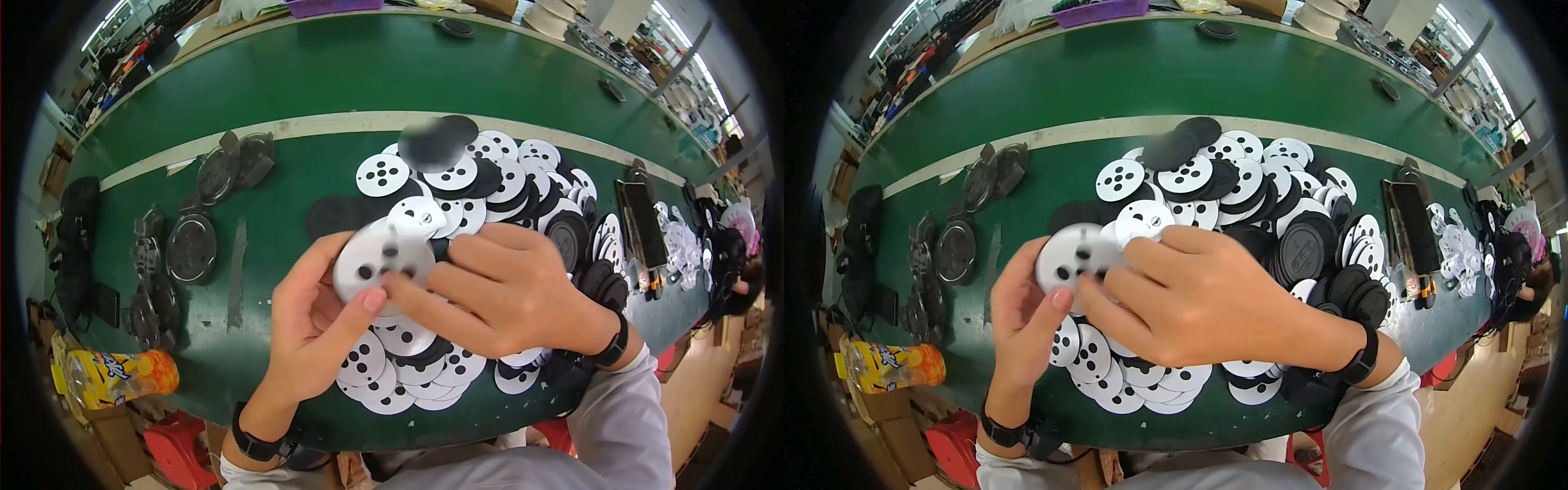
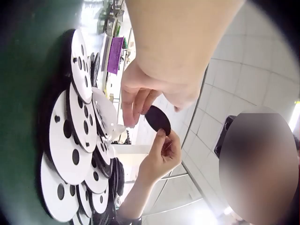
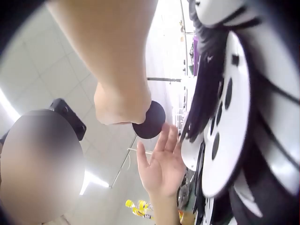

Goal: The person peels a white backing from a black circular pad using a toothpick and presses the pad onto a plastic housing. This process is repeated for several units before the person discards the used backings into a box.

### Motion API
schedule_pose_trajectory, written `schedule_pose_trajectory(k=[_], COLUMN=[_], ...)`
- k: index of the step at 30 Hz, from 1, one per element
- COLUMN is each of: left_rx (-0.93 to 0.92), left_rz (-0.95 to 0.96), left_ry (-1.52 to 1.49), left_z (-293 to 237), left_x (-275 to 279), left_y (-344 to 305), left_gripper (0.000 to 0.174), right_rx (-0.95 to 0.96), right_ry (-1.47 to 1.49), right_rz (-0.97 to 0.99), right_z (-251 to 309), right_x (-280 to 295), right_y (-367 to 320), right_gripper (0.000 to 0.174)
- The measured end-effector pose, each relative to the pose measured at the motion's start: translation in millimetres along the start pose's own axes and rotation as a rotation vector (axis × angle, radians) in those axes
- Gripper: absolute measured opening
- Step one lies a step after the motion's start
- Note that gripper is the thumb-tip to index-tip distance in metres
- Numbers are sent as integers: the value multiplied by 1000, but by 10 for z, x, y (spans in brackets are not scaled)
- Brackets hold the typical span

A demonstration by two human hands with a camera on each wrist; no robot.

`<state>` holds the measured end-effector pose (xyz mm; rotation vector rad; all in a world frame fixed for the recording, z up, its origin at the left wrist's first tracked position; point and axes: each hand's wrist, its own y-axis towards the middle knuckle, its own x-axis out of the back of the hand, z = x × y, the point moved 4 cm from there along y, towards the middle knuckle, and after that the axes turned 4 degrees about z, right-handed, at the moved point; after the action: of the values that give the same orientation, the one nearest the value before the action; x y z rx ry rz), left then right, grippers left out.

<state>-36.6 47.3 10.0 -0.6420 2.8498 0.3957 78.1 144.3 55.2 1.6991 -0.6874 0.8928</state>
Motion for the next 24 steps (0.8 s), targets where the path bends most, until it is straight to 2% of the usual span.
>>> schedule_pose_trajectory(k=[2,3,5,6,7,9,10,11,13,15,17,19,21,24], left_rx=[-13,-32,-66,-23,18,46,52,60,54,24,55,83,-50,-130], left_rz=[-12,-21,1,-11,-21,-15,23,63,11,38,28,18,61,109], left_ry=[106,206,172,60,-52,-20,8,34,138,245,258,271,388,527], left_z=[-38,-63,-56,-52,-44,-50,-64,-74,-53,-27,-69,-61,-70,-84], left_x=[60,93,116,79,54,49,32,13,-17,-3,-18,-20,-35,-37], left_y=[-31,-46,-34,-33,-32,-39,-42,-42,-41,-54,-69,-69,-43,-43], left_gripper=[24,21,17,16,16,16,16,16,19,19,16,15,14,10], right_rx=[-46,-46,-167,-163,-163,-183,-262,-267,-367,-345,-266,-235,-204,-246], right_ry=[415,424,723,753,760,544,464,467,596,648,565,493,419,440], right_rz=[96,93,-144,-248,-247,-177,-7,-5,-52,-73,-160,-138,-117,-119], right_z=[-1,-6,-114,-155,-178,-201,-173,-157,-156,-172,-162,-152,-130,-129], right_x=[-55,-94,-121,-110,-110,-75,-1,-16,-63,-149,-166,-90,-70,-78], right_y=[34,28,-25,-35,-42,-69,-27,-19,-3,-45,-77,-35,-20,-29], right_gripper=[33,33,18,18,18,19,17,17,19,21,20,18,15,15])
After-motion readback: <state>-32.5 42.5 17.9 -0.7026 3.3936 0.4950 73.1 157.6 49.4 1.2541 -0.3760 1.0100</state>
